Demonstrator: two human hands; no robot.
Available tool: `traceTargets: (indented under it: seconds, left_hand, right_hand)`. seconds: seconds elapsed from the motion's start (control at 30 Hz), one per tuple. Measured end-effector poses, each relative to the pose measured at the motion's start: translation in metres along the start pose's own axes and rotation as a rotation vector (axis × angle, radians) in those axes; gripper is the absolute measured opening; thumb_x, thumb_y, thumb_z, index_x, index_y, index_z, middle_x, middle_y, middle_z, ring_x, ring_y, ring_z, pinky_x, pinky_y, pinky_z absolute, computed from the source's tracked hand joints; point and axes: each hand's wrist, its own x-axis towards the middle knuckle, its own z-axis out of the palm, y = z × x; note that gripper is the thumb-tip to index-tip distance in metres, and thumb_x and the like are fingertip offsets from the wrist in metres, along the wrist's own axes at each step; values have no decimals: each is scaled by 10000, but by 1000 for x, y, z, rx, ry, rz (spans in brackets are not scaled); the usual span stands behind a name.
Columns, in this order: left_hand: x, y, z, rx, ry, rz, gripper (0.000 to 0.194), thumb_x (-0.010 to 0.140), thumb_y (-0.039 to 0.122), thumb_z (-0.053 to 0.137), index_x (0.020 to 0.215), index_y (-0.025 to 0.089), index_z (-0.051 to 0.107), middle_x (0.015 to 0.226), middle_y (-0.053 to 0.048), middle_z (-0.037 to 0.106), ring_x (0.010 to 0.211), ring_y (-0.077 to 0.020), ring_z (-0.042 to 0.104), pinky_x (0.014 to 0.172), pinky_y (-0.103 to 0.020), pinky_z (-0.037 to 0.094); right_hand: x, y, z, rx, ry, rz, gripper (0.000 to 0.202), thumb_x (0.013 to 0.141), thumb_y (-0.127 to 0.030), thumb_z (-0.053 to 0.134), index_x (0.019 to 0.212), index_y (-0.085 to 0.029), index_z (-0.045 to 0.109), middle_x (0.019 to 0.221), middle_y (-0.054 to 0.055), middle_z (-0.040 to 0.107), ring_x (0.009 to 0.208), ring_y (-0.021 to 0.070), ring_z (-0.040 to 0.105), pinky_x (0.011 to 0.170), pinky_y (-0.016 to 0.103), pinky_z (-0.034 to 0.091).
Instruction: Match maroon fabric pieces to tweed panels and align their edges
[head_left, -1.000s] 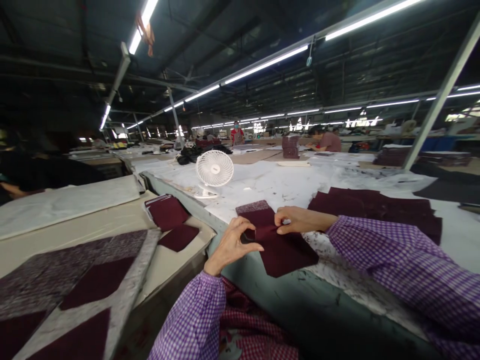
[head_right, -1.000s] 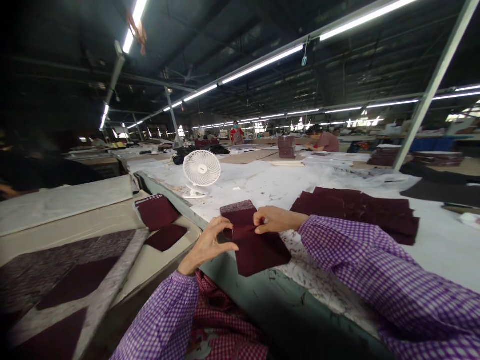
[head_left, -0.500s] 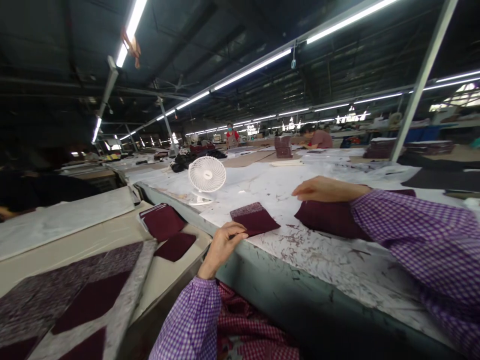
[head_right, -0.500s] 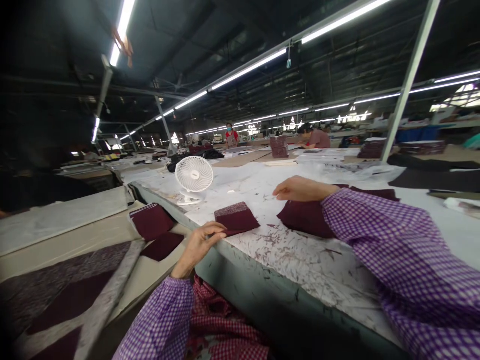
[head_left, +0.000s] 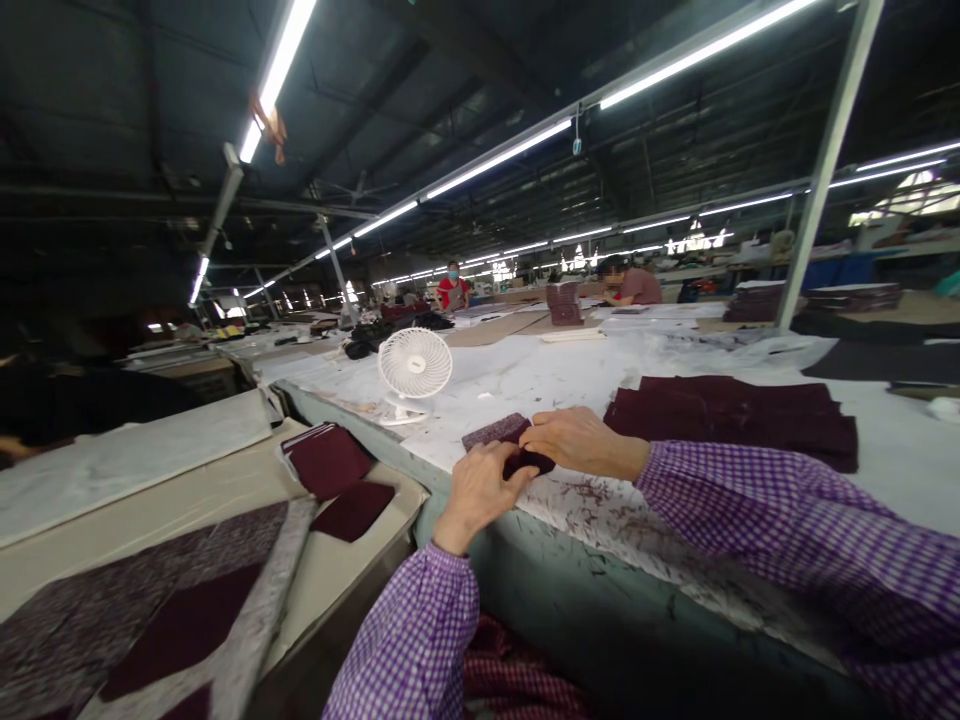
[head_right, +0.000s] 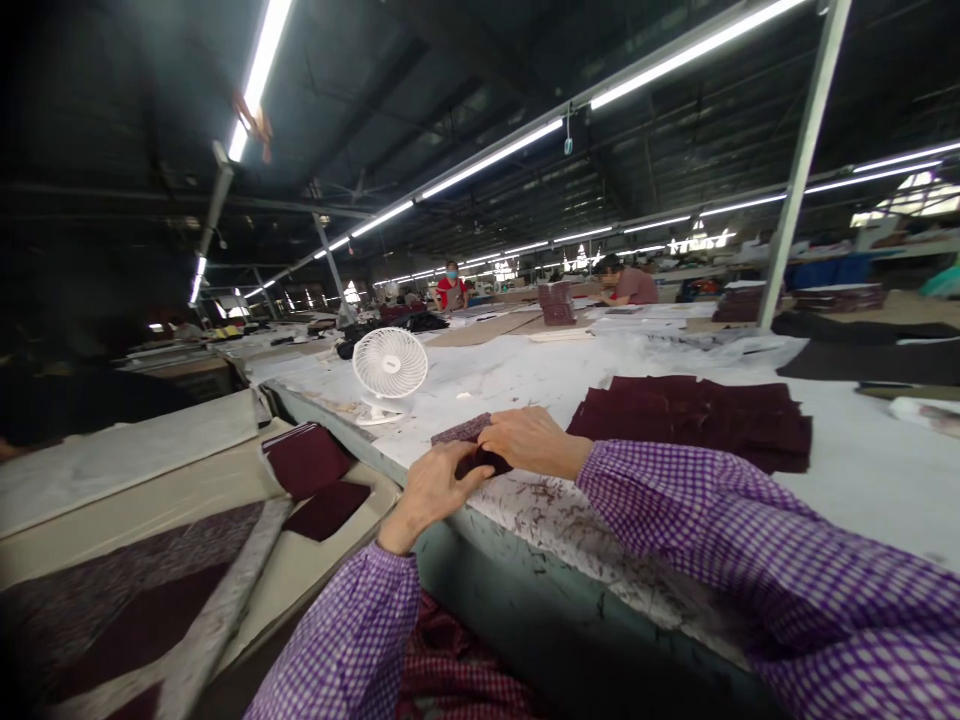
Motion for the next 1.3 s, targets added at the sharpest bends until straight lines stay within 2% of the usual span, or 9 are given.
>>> traceTargets:
  seconds: [0.1, 0.3, 0.47, 0.67, 0.8, 0.97, 1.03, 1.17, 1.3]
  left_hand:
    - [6, -6, 9, -87, -2, -85, 346, 884, 359, 405, 652, 177, 586, 697, -28, 597, 687, -165, 543, 630, -271, 375]
    - [5, -26, 17, -428, 53, -257, 514, 841, 559, 379, 493, 181, 356, 496, 41, 316, 524, -96, 316, 504, -231, 237]
    - [3, -26, 15, -506, 37, -147, 535, 833, 579, 399, 486, 172, 386, 534, 37, 383, 530, -88, 344, 524, -233, 279]
    - [3, -23, 19, -481, 40, -88, 478, 894, 461, 380, 681, 157, 682, 790, -48, 652, 743, -153, 579, 759, -277, 409]
    - [2, -23, 20, -439, 62, -91, 456, 903, 428, 393, 728, 161, 718, 799, -63, 670, 762, -166, 607, 784, -292, 432]
    - [-8, -11, 6, -272, -53, 119, 281, 747, 442, 661, 920, 226, 713, 957, -37, 668, 908, -201, 565, 827, -308, 426]
    - [-11, -6, 4, -216, -55, 158, 199, 773, 378, 650, 891, 229, 707, 956, -30, 663, 914, -198, 548, 828, -310, 417]
    - [-11, -4, 10, -234, 22, 41, 154, 828, 233, 560, 720, 190, 661, 837, -23, 654, 841, -172, 549, 779, -287, 411]
    - [-9, -10, 17, -339, 63, -98, 185, 825, 214, 524, 663, 172, 602, 725, -7, 609, 738, -147, 536, 694, -256, 398]
  right_hand:
    - [5, 5, 6, 179, 108, 35, 274, 909, -215, 411, 1021, -205, 661, 851, 29, 665, 763, 148, 592, 660, 244, 391]
    - [12, 16, 15, 389, 405, 82, 226, 866, -132, 418, 920, -152, 636, 856, 50, 644, 699, 130, 572, 677, 258, 438]
    - [10, 9, 18, 367, 378, 14, 244, 882, -132, 412, 1006, -155, 620, 997, 82, 628, 888, 174, 574, 804, 310, 447]
    - [8, 7, 20, 388, 383, -1, 236, 898, -140, 399, 987, -156, 617, 975, 73, 638, 904, 173, 573, 814, 308, 445]
    - [7, 5, 21, 415, 389, 32, 201, 887, -140, 416, 912, -155, 615, 915, 63, 647, 807, 156, 579, 740, 281, 444]
    - [5, 7, 20, 414, 380, 79, 185, 857, -133, 445, 892, -154, 626, 916, 63, 651, 785, 154, 572, 724, 279, 432]
    - [5, 8, 19, 413, 361, 83, 197, 849, -135, 447, 896, -159, 637, 918, 61, 653, 777, 150, 572, 724, 279, 430]
    - [5, 7, 16, 433, 302, 92, 215, 855, -158, 445, 904, -160, 655, 835, 45, 659, 705, 136, 563, 679, 266, 423]
    - [4, 11, 14, 420, 270, 36, 220, 893, -277, 475, 908, -161, 661, 843, 49, 642, 744, 148, 565, 700, 275, 423]
